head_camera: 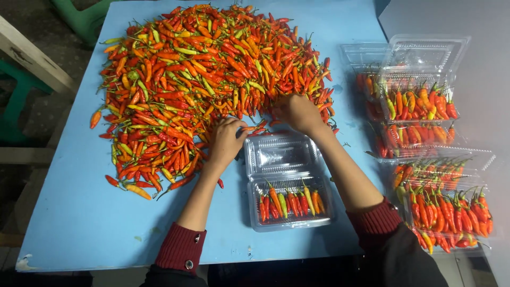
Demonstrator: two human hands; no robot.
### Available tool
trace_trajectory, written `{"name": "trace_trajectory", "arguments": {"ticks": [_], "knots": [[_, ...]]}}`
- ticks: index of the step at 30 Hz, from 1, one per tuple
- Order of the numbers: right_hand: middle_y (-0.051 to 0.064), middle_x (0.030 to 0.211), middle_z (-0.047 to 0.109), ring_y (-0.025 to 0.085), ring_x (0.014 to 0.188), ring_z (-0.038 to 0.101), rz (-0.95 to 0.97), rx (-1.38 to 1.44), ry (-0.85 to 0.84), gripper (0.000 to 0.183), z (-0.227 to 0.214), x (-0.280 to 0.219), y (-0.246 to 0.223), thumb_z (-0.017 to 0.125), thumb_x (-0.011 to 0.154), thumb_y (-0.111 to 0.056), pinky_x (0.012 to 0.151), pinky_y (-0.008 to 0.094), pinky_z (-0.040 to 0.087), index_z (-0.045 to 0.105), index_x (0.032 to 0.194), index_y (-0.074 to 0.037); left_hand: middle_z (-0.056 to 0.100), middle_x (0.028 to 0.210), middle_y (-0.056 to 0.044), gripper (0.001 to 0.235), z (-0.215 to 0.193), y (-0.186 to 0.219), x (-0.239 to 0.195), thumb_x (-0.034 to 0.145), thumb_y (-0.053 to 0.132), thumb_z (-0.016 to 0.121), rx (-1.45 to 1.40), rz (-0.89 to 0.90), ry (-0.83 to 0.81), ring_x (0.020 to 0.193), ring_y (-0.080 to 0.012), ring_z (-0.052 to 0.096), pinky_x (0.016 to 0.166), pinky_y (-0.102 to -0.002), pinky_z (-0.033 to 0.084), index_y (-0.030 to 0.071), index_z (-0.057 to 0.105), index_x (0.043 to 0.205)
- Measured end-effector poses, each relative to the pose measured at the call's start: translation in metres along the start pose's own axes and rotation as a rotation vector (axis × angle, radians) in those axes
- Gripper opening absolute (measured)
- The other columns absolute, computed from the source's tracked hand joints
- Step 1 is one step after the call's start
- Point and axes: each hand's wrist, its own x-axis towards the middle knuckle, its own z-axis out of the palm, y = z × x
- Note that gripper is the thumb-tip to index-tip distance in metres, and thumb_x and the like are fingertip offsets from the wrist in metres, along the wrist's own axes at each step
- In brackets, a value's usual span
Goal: The person sorts through a pile of red and orange chili peppers, picking them up by hand one at a time and placing them into a clear plastic container.
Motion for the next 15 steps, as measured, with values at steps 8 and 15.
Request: {"name": "trace_trajectory", "arguments": {"ticks": [8,15], "knots": [[0.021,0.098,0.075,0.044,0.101,0.072,0.016,-0.11,-0.084,0.043,0.008,0.017,-0.01,0.069,0.091,-0.046,0.084,0.055,0.057,0.077,0.104,-0.006,0.075,0.087,-0.006,0.011,-0.018,0.017,0.0,0.092,0.024,0.073,-0.129,-0.088,0.026,0.091,-0.0266,0.069,0.083,-0.037,0.055,0.015,0.076,0.098],[0.02,0.099,0.075,0.044,0.107,0.069,-0.005,0.041,-0.1,0.037,0.011,0.016,0.01,0.072,0.088,-0.045,0.09,0.054,0.055,0.077,0.103,-0.011,0.076,0.084,0.0,0.014,-0.031,0.03,-0.005,0.091,0.031,0.072,-0.332,-0.245,0.009,0.078,-0.0172,0.067,0.076,-0.033,0.053,0.021,0.077,0.1]]}}
